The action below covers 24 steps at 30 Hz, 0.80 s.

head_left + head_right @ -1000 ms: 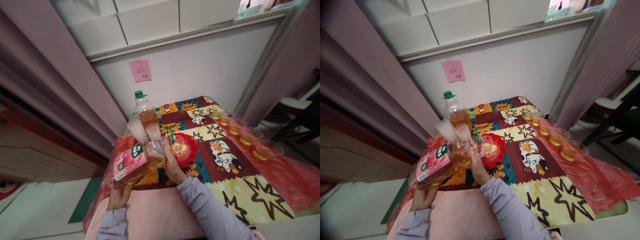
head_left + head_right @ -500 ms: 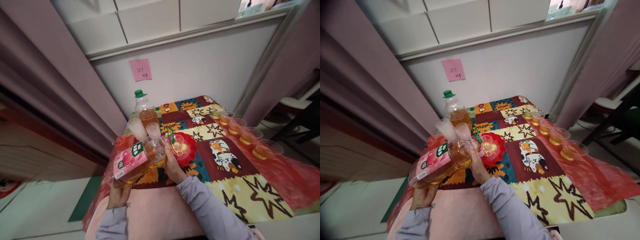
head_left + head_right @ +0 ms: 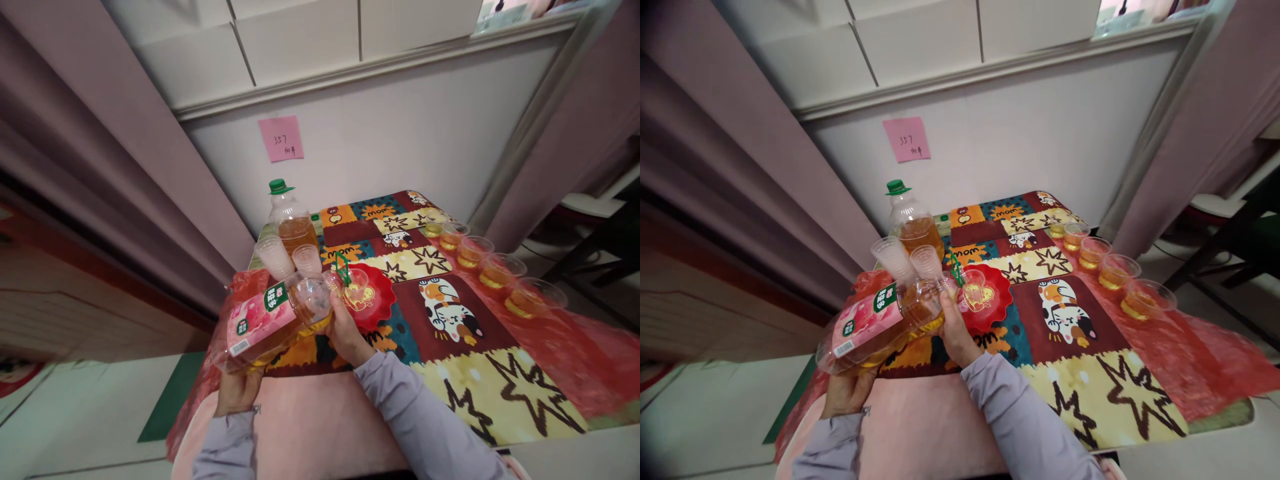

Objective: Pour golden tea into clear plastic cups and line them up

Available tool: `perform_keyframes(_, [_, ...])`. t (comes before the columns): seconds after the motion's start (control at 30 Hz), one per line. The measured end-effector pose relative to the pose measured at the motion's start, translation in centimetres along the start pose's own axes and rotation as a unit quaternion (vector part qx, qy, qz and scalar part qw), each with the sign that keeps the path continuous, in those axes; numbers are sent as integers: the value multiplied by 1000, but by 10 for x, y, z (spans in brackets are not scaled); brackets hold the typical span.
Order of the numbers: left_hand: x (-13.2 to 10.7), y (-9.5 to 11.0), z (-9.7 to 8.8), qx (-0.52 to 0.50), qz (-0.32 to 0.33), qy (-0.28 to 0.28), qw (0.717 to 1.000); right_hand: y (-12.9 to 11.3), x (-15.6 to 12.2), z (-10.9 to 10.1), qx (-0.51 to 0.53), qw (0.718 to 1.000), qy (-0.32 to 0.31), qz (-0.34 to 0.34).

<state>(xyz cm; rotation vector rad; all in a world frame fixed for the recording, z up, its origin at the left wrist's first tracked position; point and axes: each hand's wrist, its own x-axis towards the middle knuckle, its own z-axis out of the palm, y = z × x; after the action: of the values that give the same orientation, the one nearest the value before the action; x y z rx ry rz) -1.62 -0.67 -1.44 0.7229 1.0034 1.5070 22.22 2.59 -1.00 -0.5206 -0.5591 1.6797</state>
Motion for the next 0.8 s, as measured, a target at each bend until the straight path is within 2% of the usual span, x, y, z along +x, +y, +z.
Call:
perform_keyframes(0.1, [-1, 0, 3, -13, 12, 14, 1000, -2, -1, 1, 3, 1000, -7, -3])
perform_keyframes(0.37, [0, 2, 5, -57, -1, 10, 998, -3, -1, 2, -3, 1000, -14, 1])
perform_keyframes(0.8, [-8, 10, 21, -3, -2, 43, 999, -8, -3, 6, 6, 1000, -11, 15])
